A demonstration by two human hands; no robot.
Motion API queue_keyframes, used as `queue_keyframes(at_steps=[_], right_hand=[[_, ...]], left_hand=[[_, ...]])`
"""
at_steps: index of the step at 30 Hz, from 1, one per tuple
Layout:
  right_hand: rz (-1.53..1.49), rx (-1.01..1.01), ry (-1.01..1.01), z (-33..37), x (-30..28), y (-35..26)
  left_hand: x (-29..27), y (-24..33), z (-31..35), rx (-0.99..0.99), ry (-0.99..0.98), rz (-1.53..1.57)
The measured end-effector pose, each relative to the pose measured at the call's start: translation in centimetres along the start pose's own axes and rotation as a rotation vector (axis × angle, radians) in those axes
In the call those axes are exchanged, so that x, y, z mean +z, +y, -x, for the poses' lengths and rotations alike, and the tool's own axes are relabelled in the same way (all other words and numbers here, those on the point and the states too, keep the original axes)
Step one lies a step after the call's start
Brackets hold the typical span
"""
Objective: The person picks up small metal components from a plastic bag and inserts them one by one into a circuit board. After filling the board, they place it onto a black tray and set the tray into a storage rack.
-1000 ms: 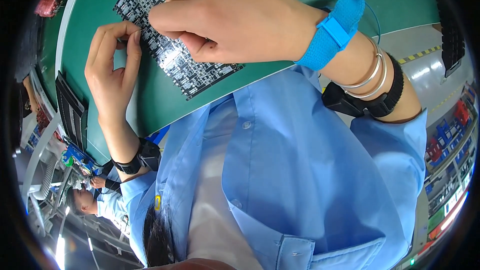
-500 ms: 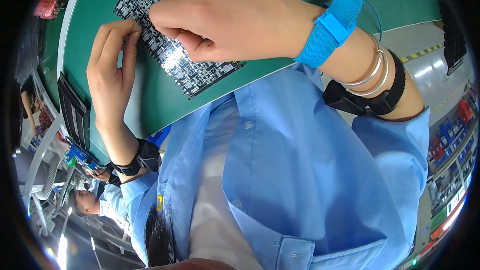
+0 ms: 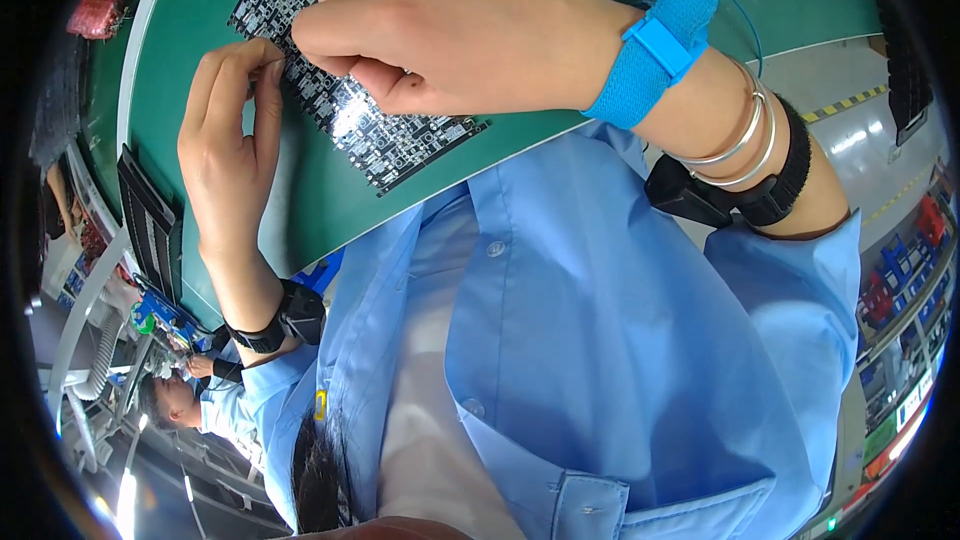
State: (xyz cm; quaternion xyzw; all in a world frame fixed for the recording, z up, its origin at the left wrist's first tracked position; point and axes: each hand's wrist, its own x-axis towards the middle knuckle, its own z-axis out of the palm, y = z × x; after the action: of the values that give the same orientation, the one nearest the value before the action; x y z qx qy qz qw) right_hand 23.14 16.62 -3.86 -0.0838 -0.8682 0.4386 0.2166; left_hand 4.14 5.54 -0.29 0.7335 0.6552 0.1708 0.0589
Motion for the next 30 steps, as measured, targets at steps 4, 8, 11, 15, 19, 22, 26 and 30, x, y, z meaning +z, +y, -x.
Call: queue_keyframes(at_steps=[4, 8, 11, 15, 19, 22, 26, 30], right_hand=[[0.673, -0.433, 0.095, -0.4, -0.5, 0.3], [0.639, -0.416, 0.079, -0.5, -1.0, -0.1], [0.575, -0.44, 0.123, -0.7, -0.9, 0.3], [0.52, -0.43, 0.155, -1.0, -0.8, 0.6], [0.399, -0.431, 0.182, -0.9, -0.4, 1.3], [0.273, -0.5, 0.232, -0.9, -0.2, 2.4], [-0.091, -0.054, 0.101, -1.8, -2.3, -1.8], [-0.102, -0.238, 0.161, -3.0, -1.8, 1.5]], left_hand=[[-0.1, -0.2, -0.1, 0.02, -0.008, 0.012], [-0.3, -0.3, -0.2, 0.071, -0.033, -0.018], [-0.3, -0.2, -0.4, 0.077, -0.043, -0.024], [0.2, 0.1, -0.1, 0.066, -0.006, -0.088], [-0.1, -0.4, 0.8, 0.081, 0.001, -0.106], [0.4, -1.1, 1.9, 0.092, 0.034, -0.13], [0.0, -1.5, 3.1, 0.122, 0.064, -0.221], [-0.1, -0.6, 3.4, 0.139, 0.056, -0.264]])
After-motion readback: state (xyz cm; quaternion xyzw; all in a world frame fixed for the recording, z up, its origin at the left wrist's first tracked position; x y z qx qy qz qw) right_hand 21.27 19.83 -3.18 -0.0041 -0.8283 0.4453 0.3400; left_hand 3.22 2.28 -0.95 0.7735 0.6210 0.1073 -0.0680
